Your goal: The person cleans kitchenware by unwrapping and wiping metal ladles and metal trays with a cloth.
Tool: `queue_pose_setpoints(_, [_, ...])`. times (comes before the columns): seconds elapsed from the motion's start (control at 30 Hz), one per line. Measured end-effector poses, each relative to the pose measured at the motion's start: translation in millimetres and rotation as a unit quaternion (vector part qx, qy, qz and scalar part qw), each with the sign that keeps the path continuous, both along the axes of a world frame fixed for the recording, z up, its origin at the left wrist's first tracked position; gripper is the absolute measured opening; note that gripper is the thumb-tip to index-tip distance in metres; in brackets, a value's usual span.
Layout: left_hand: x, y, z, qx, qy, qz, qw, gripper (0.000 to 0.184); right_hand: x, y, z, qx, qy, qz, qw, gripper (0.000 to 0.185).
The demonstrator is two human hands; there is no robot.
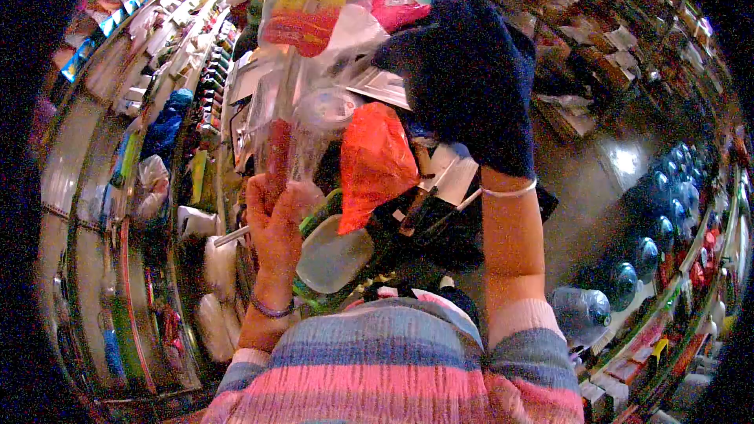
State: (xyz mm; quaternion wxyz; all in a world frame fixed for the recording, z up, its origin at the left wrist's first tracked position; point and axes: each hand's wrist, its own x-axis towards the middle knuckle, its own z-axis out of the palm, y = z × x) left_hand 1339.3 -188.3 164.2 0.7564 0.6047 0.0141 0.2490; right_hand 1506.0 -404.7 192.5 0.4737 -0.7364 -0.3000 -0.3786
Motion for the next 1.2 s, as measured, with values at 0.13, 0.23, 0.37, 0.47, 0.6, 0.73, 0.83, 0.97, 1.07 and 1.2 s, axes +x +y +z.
queue_pose_setpoints(0.13, [2.4, 0.0, 4.9, -0.032, -0.031, -0.026, 0.999, 0.026, -45.2, 23.5, -4.1, -0.097, 0.025, 0.067, 0.993, 0.052])
queue_pose_setpoints(0.23, [4.4, 1.2, 2.2, 0.023, -0.034, -0.026, 0.999, 0.028, -79.3, 39.8, 7.6, -0.101, 0.086, 0.168, 0.977, 0.053])
queue_pose_setpoints(0.37, [1.8, -12.2, 9.5, 0.140, 0.003, 0.011, 0.990, 0.029, -96.2, 68.9, 11.8, 0.132, 0.291, 0.372, 0.871, 0.039])
queue_pose_setpoints(0.47, [1.0, -20.0, 8.4, 0.091, 0.015, 0.006, 0.996, 0.029, -92.3, 76.8, 7.1, 0.310, 0.402, 0.418, 0.754, 0.017])
queue_pose_setpoints(0.6, [-5.4, -14.8, 10.3, 0.174, 0.029, 0.057, 0.983, 0.029, -65.6, 62.5, 5.1, 0.294, 0.351, 0.382, 0.803, 0.014])
queue_pose_setpoints(0.73, [-9.9, -9.5, 0.0, 0.127, 0.029, 0.044, 0.990, 0.028, -47.2, 48.0, 27.6, 0.350, 0.373, 0.314, 0.800, 0.018])
queue_pose_setpoints(0.83, [-12.3, -3.2, -6.7, 0.118, 0.025, 0.036, 0.992, 0.028, -29.4, 31.5, 28.6, 0.373, 0.360, 0.272, 0.811, 0.021])
queue_pose_setpoints(0.97, [-18.2, -0.8, -4.0, 0.121, 0.020, 0.041, 0.992, 0.028, -10.7, -1.1, 18.2, 0.403, 0.324, 0.204, 0.831, 0.027])
queue_pose_setpoints(1.07, [-12.1, 1.3, 1.0, 0.101, -0.008, 0.054, 0.993, 0.028, -27.7, -8.7, 16.9, 0.392, 0.226, 0.120, 0.883, 0.031])
queue_pose_setpoints(1.2, [-3.8, -8.9, 9.8, 0.203, -0.002, 0.094, 0.975, 0.028, -80.4, 33.4, 25.7, 0.229, 0.037, 0.166, 0.958, 0.037])
